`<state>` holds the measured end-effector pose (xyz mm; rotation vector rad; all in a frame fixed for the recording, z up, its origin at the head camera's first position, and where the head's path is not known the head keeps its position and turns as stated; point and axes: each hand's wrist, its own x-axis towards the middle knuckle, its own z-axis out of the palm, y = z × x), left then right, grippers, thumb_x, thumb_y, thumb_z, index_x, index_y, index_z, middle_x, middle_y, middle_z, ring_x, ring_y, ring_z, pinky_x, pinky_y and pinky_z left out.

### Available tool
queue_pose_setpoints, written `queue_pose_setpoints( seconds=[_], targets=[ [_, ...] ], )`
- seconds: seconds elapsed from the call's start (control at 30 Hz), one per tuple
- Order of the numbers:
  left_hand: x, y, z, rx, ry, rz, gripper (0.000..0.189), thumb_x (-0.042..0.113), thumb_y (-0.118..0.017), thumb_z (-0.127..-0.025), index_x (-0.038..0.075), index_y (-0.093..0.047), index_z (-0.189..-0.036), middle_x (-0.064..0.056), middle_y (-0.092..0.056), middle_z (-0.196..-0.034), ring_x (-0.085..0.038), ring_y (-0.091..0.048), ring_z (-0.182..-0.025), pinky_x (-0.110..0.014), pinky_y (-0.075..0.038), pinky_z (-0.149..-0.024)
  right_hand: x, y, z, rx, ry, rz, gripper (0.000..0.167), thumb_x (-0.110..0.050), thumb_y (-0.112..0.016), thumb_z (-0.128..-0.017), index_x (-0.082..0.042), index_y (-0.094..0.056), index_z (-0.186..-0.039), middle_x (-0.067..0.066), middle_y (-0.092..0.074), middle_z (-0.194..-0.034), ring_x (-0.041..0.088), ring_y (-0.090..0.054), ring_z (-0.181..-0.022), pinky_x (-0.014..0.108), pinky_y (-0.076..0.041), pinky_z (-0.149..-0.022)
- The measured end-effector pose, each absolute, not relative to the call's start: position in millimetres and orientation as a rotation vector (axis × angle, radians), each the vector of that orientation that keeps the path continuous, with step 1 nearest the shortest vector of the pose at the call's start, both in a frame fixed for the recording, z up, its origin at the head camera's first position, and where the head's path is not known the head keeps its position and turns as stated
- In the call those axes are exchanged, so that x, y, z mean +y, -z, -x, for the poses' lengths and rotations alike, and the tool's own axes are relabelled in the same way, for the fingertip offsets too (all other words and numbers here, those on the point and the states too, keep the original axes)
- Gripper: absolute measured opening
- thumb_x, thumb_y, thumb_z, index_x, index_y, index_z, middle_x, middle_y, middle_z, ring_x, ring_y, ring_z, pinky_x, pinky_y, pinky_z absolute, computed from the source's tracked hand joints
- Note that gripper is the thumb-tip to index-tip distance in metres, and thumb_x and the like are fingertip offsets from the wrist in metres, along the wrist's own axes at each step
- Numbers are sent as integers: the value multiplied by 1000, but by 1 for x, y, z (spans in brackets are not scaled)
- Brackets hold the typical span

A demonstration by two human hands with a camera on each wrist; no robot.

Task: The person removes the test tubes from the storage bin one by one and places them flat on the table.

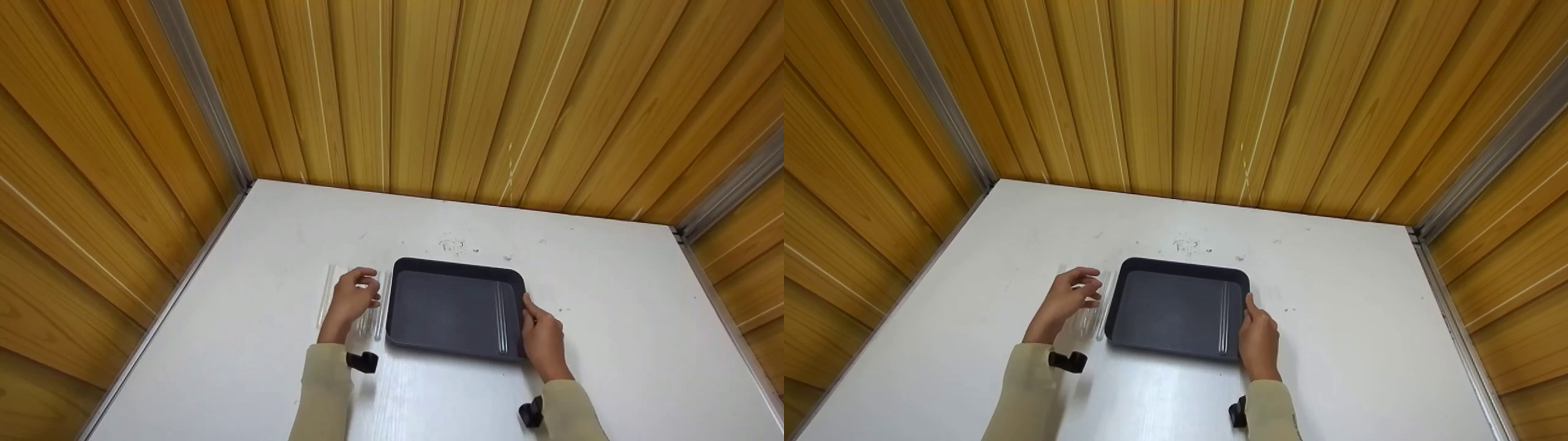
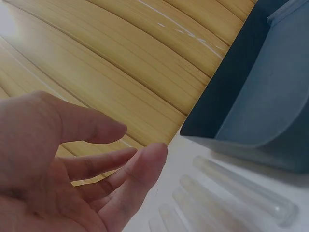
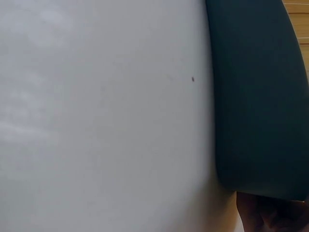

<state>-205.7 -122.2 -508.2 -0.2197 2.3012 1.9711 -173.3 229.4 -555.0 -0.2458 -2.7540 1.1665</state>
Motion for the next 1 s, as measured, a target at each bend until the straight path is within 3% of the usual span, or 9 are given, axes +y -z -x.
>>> queue_pose_setpoints(
  seconds=[0.2, 1.0],
  targets=[
    [-106, 507, 209, 2280, -1983, 150, 33, 2, -55, -90, -5, -57, -123, -16, -61, -102, -18, -66, -74, -28, -58, -66, 230, 556, 173, -2749, -1176, 260, 42, -5, -45, -100, -7, -44, -142, 19, -46, -143, 36, -47, -131, 50, -44, -102],
    [-64, 505, 212, 2283, -1918, 40, 30, 2, -55, -89, -2, -59, -119, -15, -65, -99, -14, -63, -70, -27, -58, -64, 230, 556, 174, -2764, -1188, 257, 43, -5, -43, -101, -7, -42, -144, 19, -45, -144, 35, -46, -132, 49, -43, -104]
  ],
)
